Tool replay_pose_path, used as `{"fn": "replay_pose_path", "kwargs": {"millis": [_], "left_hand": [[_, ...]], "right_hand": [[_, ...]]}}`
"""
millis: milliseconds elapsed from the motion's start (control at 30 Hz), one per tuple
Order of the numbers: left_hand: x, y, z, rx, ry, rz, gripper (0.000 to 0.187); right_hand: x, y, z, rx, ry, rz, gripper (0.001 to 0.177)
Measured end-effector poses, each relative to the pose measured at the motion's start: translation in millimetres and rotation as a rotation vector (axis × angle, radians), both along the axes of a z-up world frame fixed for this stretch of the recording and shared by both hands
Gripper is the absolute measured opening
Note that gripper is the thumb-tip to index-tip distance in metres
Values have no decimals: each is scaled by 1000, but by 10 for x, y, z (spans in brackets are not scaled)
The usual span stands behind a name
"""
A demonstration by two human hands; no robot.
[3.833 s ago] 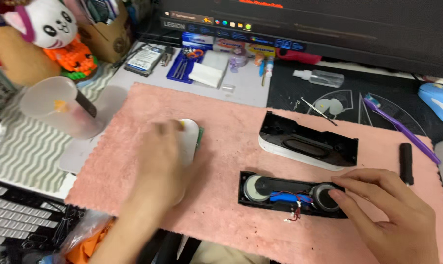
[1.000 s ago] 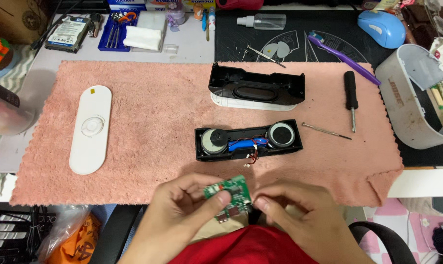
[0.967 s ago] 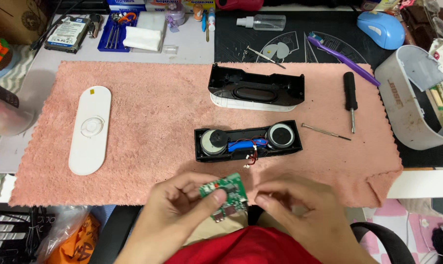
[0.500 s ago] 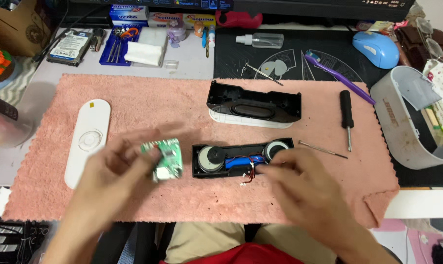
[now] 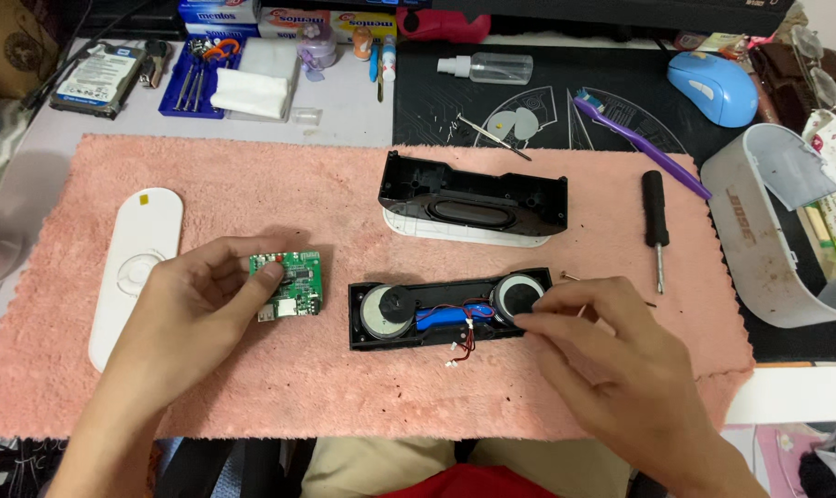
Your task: The person reassembles a small portable speaker by placing internal components into the housing and using a screwdriver to secure screws into the front panel.
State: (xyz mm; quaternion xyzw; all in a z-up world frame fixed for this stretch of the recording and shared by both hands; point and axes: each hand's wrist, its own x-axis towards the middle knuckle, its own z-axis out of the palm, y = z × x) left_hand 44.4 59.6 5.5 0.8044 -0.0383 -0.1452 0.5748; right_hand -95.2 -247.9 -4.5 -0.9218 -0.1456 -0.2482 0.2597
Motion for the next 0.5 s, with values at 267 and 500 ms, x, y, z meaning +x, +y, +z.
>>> {"fn": "replay_pose_path", "kwargs": {"millis": [267,500], "left_hand": [[-15,89,-132,522,-431,-66,34],[49,28,-90,506,-583,-161,29]], "right_hand": [[277,-191,173,30,36,-202,11],[860,-483,160,198,460,-221,79]]}}
